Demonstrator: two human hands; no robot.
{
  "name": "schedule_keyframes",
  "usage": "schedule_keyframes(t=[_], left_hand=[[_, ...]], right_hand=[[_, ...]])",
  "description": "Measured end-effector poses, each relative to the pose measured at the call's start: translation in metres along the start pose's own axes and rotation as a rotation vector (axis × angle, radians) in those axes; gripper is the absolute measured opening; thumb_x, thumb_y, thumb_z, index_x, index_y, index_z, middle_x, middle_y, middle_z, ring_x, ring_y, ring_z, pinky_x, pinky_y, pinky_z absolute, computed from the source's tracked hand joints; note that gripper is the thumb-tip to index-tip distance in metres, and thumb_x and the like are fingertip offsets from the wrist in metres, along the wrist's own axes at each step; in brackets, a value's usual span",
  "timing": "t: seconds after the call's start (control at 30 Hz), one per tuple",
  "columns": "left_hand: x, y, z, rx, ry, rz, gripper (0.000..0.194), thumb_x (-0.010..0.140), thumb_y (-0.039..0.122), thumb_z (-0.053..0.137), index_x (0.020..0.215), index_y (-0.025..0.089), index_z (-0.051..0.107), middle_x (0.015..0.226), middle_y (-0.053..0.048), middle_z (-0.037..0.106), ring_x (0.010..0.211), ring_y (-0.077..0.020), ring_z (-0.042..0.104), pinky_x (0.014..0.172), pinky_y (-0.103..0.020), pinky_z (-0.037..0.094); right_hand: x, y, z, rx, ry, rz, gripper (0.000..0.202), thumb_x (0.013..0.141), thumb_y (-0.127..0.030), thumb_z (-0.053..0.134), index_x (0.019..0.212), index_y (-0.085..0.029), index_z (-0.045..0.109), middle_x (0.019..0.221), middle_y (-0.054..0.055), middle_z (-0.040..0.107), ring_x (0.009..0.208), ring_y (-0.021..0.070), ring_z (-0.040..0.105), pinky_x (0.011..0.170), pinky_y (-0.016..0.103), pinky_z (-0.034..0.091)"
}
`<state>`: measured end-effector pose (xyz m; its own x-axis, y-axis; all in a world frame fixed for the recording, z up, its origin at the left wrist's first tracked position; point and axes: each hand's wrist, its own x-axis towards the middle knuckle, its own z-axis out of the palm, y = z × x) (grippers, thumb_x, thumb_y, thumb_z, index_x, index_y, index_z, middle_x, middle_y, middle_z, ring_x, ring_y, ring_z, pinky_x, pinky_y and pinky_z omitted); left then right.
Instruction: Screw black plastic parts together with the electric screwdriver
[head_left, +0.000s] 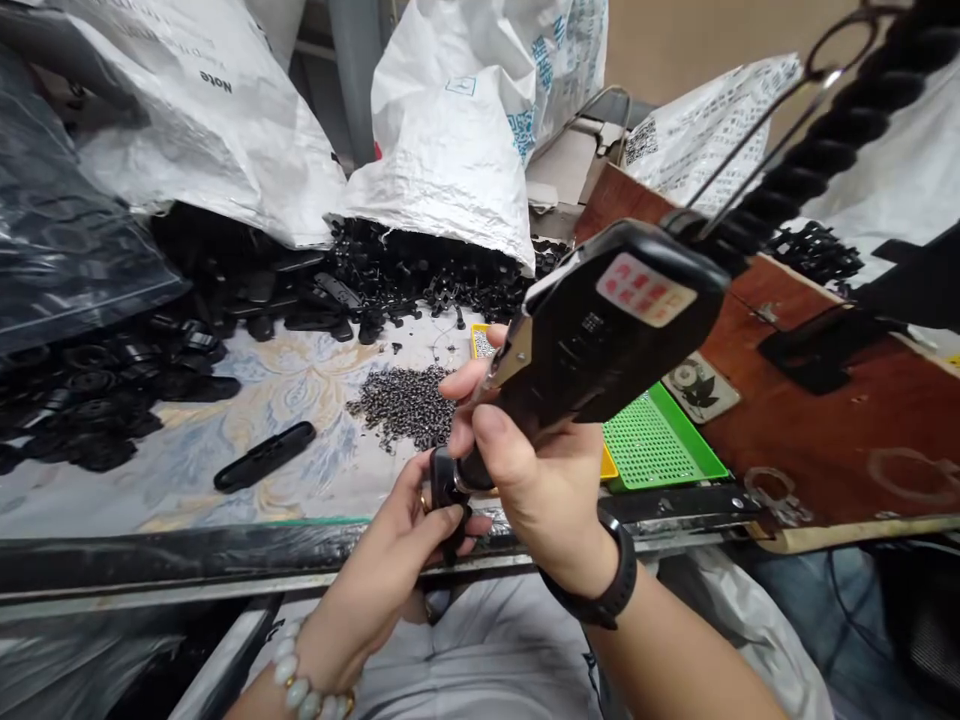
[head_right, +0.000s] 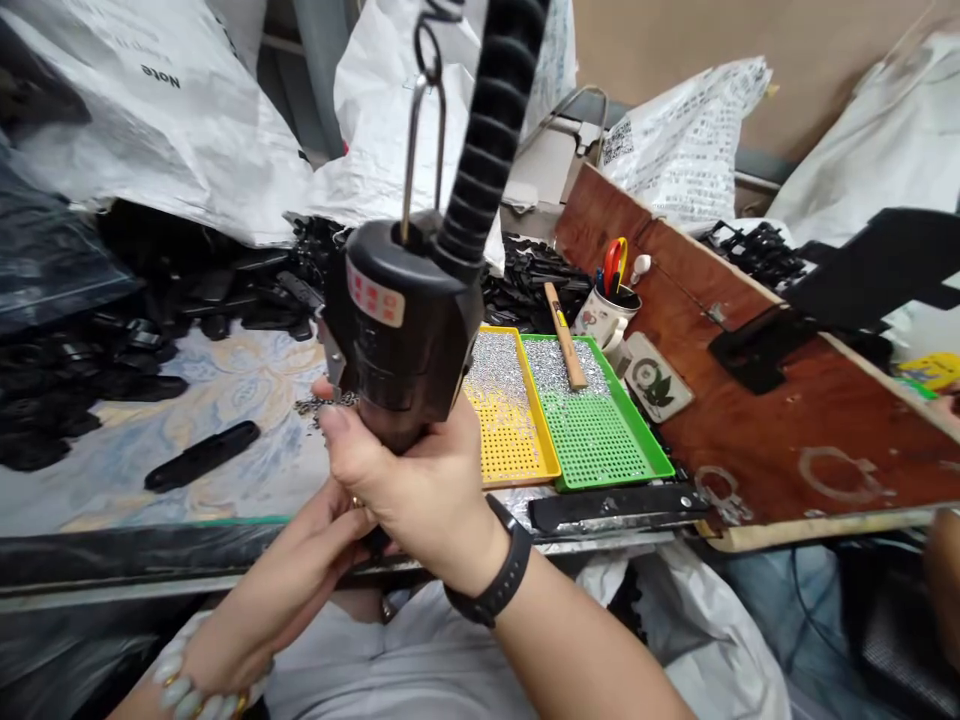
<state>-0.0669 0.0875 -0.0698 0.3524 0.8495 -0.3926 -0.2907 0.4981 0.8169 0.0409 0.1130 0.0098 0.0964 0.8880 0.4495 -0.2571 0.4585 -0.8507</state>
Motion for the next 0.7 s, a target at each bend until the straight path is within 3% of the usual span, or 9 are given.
schedule_keyframes(t=[0.37, 0.7], left_hand=[[0.001, 0.004, 0.002, -0.026, -0.003, -0.008, 0.037, 0.081, 0.027, 0.059, 0.114, 0.023, 0.044, 0.109, -0.006, 0.062, 0.084, -0.0199, 0.066, 0.071, -0.03, 0.051], [-0.002, 0.006, 0.007, -0.022, 0.012, 0.009, 0.03, 0.084, 0.027, 0.056, 0.112, 0.023, 0.047, 0.108, -0.004, 0.064, 0.08, -0.0128, 0.065, 0.065, -0.021, 0.048]], right_hand=[[-0.006, 0.003, 0.002, 0.057, 0.039, 0.013, 0.012, 0.075, -0.019, 0.064, 0.087, -0.023, 0.063, 0.084, -0.002, 0.065, 0.054, 0.0062, 0.057, 0.061, 0.024, 0.055], [-0.014, 0.009, -0.001, 0.029, 0.116, -0.012, 0.009, 0.076, -0.027, 0.065, 0.083, -0.022, 0.061, 0.077, -0.002, 0.063, 0.054, 0.0073, 0.057, 0.056, 0.022, 0.053]])
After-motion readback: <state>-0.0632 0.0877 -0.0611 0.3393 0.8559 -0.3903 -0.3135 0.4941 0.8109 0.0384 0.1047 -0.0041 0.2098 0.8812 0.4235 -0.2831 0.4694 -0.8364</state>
